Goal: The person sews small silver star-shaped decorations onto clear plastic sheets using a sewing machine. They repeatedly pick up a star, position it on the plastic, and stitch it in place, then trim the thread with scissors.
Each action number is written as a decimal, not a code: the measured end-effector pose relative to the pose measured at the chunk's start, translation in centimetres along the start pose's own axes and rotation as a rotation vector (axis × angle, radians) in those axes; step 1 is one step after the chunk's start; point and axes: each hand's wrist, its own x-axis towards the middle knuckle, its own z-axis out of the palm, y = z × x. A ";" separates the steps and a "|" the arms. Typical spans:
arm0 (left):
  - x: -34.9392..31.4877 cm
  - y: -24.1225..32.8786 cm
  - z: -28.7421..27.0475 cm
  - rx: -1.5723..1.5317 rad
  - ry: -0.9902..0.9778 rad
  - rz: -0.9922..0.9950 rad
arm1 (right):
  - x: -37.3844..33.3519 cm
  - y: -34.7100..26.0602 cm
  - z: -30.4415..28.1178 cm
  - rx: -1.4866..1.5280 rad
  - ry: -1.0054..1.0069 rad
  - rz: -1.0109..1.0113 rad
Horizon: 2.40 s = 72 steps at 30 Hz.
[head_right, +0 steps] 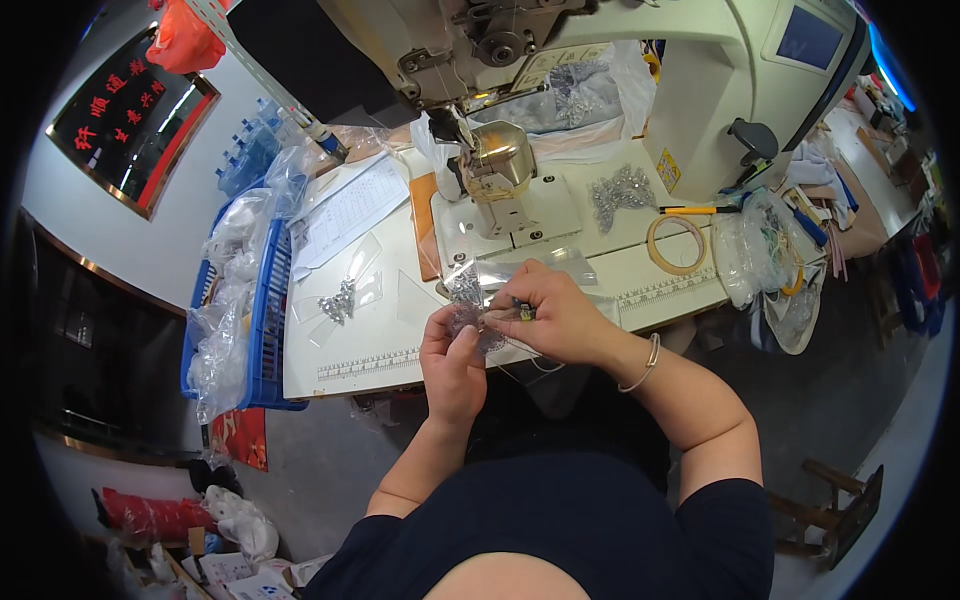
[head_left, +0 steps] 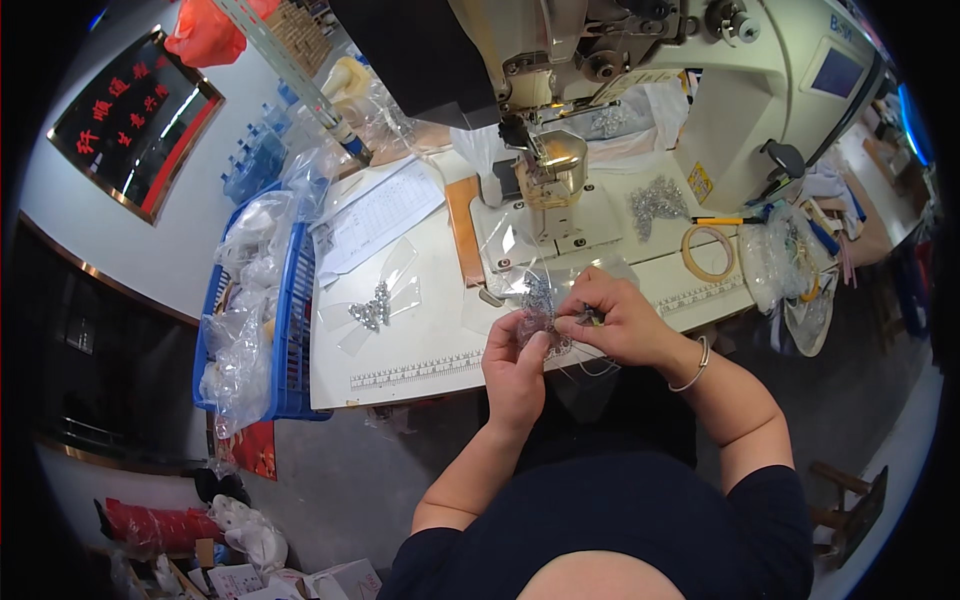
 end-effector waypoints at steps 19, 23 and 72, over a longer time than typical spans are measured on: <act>3.7 3.8 -2.0 0.268 -0.154 -0.232 | -2.0 7.9 -7.2 -0.848 0.436 0.039; 3.8 3.5 -2.3 0.294 -0.189 -0.216 | -1.8 6.9 -7.7 -0.850 0.568 -0.127; 2.3 0.2 -0.8 -0.141 0.204 0.236 | 1.5 0.3 -4.8 0.247 -0.225 0.299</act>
